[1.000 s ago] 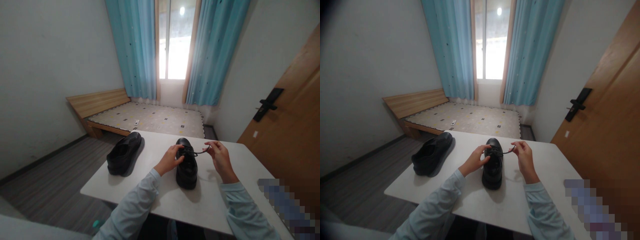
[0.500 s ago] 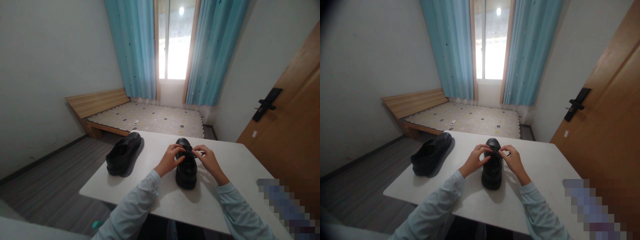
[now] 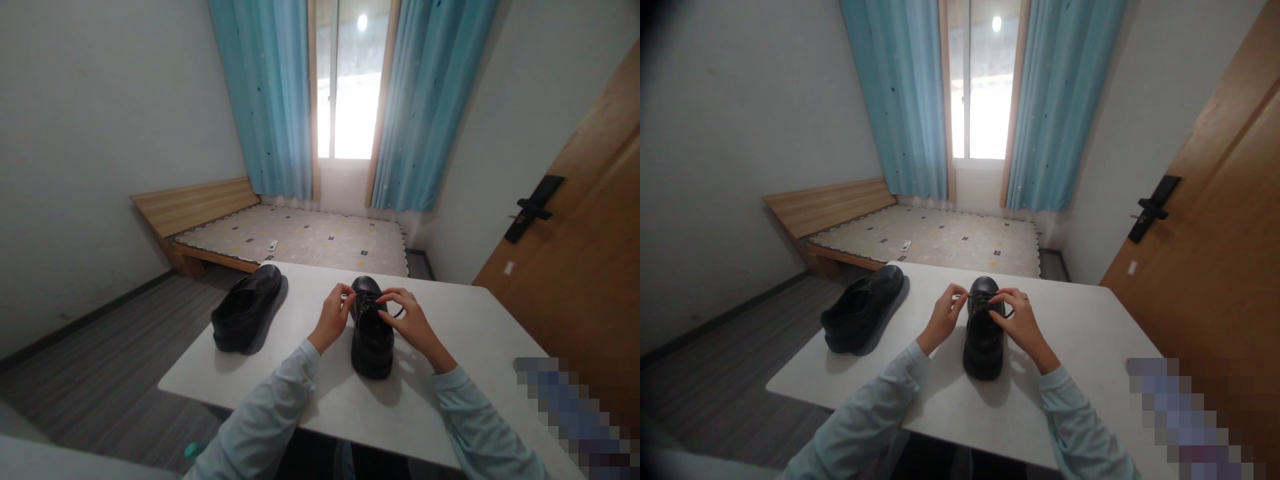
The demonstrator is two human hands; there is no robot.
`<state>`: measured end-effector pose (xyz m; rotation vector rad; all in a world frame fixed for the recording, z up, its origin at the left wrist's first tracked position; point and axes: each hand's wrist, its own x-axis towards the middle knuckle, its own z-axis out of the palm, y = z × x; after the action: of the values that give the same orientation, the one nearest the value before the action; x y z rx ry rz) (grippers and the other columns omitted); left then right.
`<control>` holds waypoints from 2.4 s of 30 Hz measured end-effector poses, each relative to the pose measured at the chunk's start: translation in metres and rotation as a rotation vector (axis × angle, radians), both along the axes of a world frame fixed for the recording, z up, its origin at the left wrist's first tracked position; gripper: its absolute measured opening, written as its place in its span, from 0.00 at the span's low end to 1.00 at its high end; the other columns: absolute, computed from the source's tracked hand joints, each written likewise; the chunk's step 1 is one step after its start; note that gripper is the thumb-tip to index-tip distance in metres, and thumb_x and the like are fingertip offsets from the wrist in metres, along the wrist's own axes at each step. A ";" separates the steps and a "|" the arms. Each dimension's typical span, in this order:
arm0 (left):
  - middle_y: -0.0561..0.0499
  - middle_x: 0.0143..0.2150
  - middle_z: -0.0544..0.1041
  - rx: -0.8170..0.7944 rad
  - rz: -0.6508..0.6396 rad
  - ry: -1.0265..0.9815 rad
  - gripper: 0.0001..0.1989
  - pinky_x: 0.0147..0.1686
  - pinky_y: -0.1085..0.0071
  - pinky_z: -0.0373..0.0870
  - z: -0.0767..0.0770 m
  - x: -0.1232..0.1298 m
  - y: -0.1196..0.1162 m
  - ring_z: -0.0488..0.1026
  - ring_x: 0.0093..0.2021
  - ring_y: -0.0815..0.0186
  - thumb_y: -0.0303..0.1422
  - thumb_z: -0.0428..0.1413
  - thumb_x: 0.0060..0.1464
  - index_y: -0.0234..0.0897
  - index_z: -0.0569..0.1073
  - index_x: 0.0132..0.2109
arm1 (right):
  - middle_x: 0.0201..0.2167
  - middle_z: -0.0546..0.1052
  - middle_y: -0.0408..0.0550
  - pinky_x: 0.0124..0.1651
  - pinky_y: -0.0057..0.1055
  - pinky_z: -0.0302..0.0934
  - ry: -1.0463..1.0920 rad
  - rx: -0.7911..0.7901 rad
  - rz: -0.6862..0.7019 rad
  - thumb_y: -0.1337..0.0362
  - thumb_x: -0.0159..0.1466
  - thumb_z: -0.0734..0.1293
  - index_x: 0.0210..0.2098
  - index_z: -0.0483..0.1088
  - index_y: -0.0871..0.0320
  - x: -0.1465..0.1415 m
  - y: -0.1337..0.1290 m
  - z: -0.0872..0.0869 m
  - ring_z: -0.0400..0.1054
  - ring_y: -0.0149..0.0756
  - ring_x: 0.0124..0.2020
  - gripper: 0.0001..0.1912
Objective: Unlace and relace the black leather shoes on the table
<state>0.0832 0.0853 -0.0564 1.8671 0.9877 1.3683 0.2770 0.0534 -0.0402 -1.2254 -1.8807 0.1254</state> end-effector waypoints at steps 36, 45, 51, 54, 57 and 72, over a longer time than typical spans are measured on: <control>0.49 0.40 0.75 0.148 -0.149 0.163 0.10 0.45 0.68 0.67 0.016 0.005 -0.009 0.71 0.44 0.63 0.30 0.59 0.48 0.37 0.72 0.40 | 0.36 0.74 0.50 0.45 0.40 0.60 0.000 -0.002 -0.023 0.69 0.58 0.61 0.34 0.64 0.56 -0.021 0.000 -0.004 0.67 0.43 0.41 0.04; 0.50 0.39 0.74 0.124 -0.115 0.177 0.10 0.44 0.68 0.67 0.015 0.009 -0.009 0.71 0.42 0.64 0.26 0.59 0.46 0.37 0.72 0.39 | 0.35 0.75 0.48 0.42 0.38 0.59 -0.179 0.042 -0.054 0.69 0.59 0.61 0.34 0.67 0.56 -0.021 -0.002 0.000 0.68 0.42 0.40 0.04; 0.50 0.38 0.73 0.102 -0.036 0.164 0.08 0.45 0.66 0.66 0.014 0.013 -0.012 0.70 0.43 0.63 0.25 0.59 0.45 0.37 0.72 0.36 | 0.36 0.74 0.48 0.40 0.36 0.59 -0.188 0.012 -0.077 0.70 0.57 0.62 0.36 0.67 0.57 -0.020 -0.001 -0.002 0.68 0.42 0.40 0.07; 0.50 0.38 0.72 0.096 -0.033 0.161 0.08 0.45 0.66 0.66 0.014 0.014 -0.012 0.70 0.43 0.63 0.25 0.60 0.45 0.37 0.72 0.36 | 0.36 0.74 0.48 0.39 0.35 0.58 -0.217 0.007 -0.110 0.71 0.57 0.62 0.35 0.67 0.57 -0.021 -0.001 -0.001 0.68 0.42 0.40 0.07; 0.50 0.38 0.73 0.097 -0.042 0.161 0.09 0.45 0.66 0.66 0.014 0.015 -0.012 0.70 0.43 0.63 0.25 0.59 0.45 0.37 0.72 0.36 | 0.36 0.75 0.47 0.40 0.35 0.57 -0.262 0.017 -0.140 0.71 0.58 0.62 0.35 0.68 0.56 -0.023 -0.003 0.001 0.69 0.41 0.39 0.07; 0.50 0.38 0.72 0.105 -0.032 0.155 0.11 0.44 0.65 0.67 0.011 0.016 -0.011 0.69 0.43 0.63 0.24 0.58 0.44 0.37 0.71 0.38 | 0.31 0.76 0.46 0.53 0.44 0.49 -0.426 0.228 -0.213 0.70 0.59 0.62 0.32 0.68 0.54 -0.024 -0.006 0.003 0.67 0.41 0.35 0.05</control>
<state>0.0997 0.0745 -0.0449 2.0842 0.9731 1.2940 0.2532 0.0475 -0.0372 -1.3565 -2.0332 -0.4868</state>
